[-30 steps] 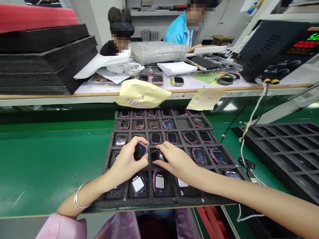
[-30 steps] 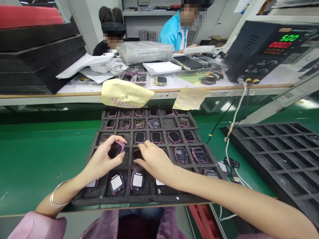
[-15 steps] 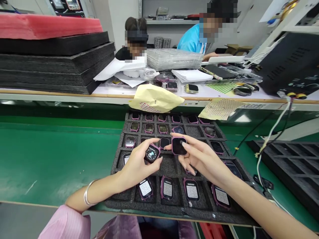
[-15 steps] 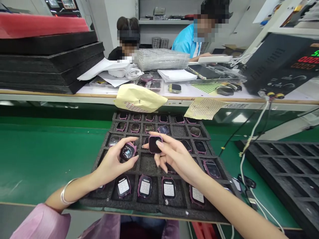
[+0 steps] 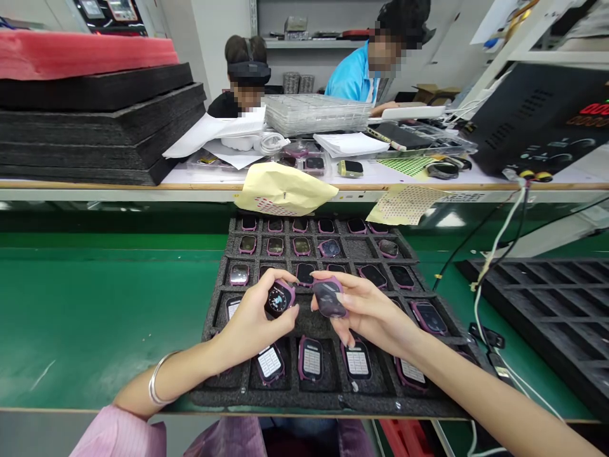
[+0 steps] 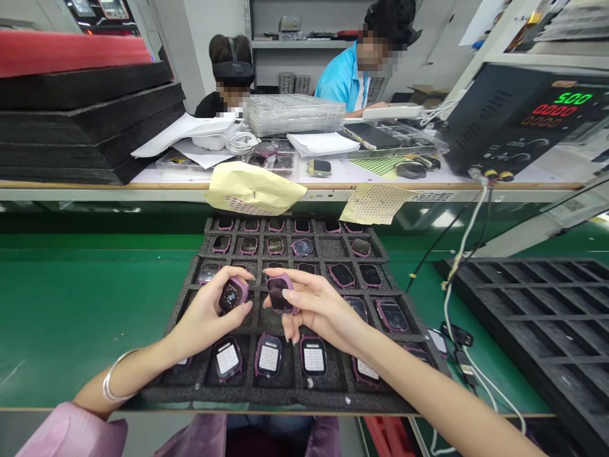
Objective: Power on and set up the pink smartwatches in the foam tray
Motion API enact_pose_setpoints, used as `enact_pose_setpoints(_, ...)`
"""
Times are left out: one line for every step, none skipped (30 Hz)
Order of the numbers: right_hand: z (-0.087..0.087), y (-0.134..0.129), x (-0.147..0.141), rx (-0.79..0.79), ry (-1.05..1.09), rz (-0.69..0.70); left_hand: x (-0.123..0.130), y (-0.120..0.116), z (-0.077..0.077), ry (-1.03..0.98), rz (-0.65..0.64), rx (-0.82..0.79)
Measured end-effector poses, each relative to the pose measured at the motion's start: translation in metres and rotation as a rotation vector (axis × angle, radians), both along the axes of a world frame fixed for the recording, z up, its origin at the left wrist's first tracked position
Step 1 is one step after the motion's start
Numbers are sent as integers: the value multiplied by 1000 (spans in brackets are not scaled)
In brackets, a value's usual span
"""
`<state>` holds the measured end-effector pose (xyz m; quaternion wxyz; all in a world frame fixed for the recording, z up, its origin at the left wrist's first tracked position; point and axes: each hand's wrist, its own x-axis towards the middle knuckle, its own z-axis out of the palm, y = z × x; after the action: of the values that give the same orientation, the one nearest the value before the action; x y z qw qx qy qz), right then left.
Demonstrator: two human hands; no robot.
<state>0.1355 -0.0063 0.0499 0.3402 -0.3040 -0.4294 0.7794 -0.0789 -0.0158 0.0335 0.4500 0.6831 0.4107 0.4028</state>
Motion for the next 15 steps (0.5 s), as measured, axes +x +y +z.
enact_pose_setpoints(-1,0,0,-2,13,13,0,0,0,-4,-3,-6)
enact_pose_setpoints(-1,0,0,-4,26,19,0,0,0,-6,-7,-11)
enact_pose_setpoints(-2,0,0,-5,37,21,0,0,-1,-7,-11,-16)
enact_pose_setpoints(-2,0,0,-8,45,18,1,0,-1,-7,-15,-19)
enact_pose_setpoints(-3,0,0,-11,49,10,1,0,0,-5,-18,-20)
enact_pose_setpoints(-3,0,1,-13,49,1,1,1,0,-2,-19,-17)
enact_pose_setpoints(-2,0,1,-15,45,-8,1,1,0,4,-20,-10)
enact_pose_setpoints(-2,0,1,-17,37,-19,1,2,1,13,-24,-2)
enact_pose_setpoints(-1,0,1,-20,27,-31,2,2,1,22,-30,5)
enact_pose_setpoints(0,-1,1,-23,15,-42,2,3,2,28,-41,9)
enact_pose_setpoints(1,-2,1,-25,-2,-57,2,4,3,26,-54,13)
enact_pose_setpoints(1,-3,1,-29,-23,-80,2,5,3,16,-64,17)
enact_pose_setpoints(0,-4,1,-30,-53,-98,2,6,3,0,-72,24)
enact_pose_setpoints(-2,-5,3,-26,-94,-138,2,7,2,-17,-72,36)
enact_pose_setpoints(-6,-4,6,-24,-146,-174,1,8,2,-25,-64,50)
